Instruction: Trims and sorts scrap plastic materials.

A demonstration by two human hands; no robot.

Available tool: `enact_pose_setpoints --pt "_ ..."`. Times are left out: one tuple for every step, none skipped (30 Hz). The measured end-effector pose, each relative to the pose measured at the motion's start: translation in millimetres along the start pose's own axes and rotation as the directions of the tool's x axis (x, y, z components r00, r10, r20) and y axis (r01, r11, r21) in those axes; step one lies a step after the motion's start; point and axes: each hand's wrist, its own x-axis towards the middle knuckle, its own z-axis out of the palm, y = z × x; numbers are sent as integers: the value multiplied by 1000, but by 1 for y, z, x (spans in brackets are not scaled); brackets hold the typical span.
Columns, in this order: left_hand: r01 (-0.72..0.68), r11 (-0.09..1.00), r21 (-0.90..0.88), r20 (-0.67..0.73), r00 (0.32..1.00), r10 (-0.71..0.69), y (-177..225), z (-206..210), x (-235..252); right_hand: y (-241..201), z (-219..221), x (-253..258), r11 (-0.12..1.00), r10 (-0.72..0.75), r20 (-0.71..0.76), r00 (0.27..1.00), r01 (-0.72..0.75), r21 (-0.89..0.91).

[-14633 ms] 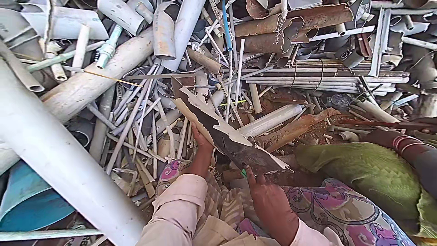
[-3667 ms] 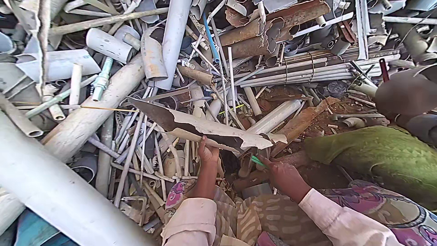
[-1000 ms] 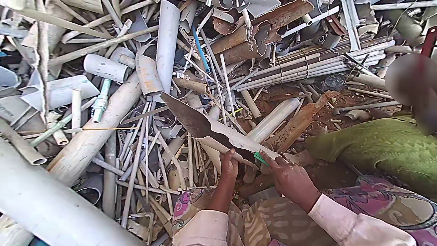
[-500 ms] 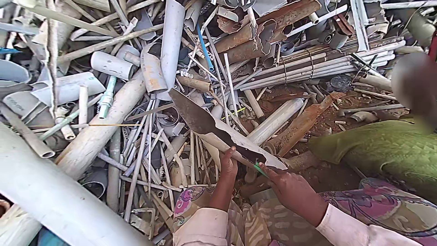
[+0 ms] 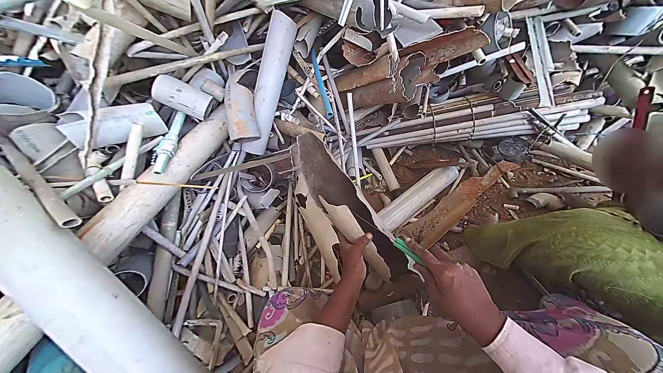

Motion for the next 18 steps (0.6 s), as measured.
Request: enact_pose_setpoints --pt "-7 1000 18 10 1000 7 -1 1 -2 1 4 -1 999 -48 -92 995 47 -12" --pt "-13 999 35 14 1000 12 -1 2 -4 0 9 -3 996 -87 -176 981 82 -33" --pt "-18 998 55 15 1000 17 -2 2 -6 -2 12 -3 994 -111 -237 965 104 -42" --pt "-25 997 75 13 1000 24 -2 3 -8 -5 13 -3 993 -121 -278 953 113 -44" --pt "-34 995 92 19 999 33 -3 3 -10 -6 13 -2 992 -125 -290 949 118 -42" --pt "-47 992 113 18 999 46 -4 3 -12 -7 12 -1 992 -122 -284 951 115 -43" --pt "-57 990 130 11 998 56 -5 4 -14 -7 11 0 993 -113 -263 958 101 -59" --pt "-58 987 150 1 998 59 -5 4 -15 -8 9 0 993 -97 -233 968 78 -90" --pt "-60 984 171 -10 998 63 -5 5 -17 -11 6 -1 991 -73 -191 979 50 -122" --pt "-58 981 186 -6 998 60 -4 5 -18 -16 0 -2 987 -43 -143 989 20 -157" --pt "-56 979 198 7 998 56 -4 5 -19 -22 -9 -2 983 -14 -91 996 -3 -185" --pt "-64 975 212 26 998 60 -3 5 -20 -28 -19 -3 978 16 -35 999 -23 -209" --pt "-74 973 217 54 997 64 -3 5 -20 -32 -29 -5 974 33 3 999 -31 -226" --pt "-87 971 222 87 994 69 -3 4 -20 -34 -36 -6 971 33 23 999 -27 -239" --pt "-99 970 223 120 990 73 -2 3 -21 -34 -41 -8 969 30 33 999 -21 -246" --pt "-118 970 214 138 986 89 0 2 -21 -31 -44 -8 968 16 35 999 -7 -251" --pt "-128 974 185 152 983 101 3 1 -21 -27 -45 -8 968 -11 34 999 19 -252" --pt "-150 977 154 151 980 126 7 0 -20 -21 -44 -7 967 -49 27 998 54 -249"
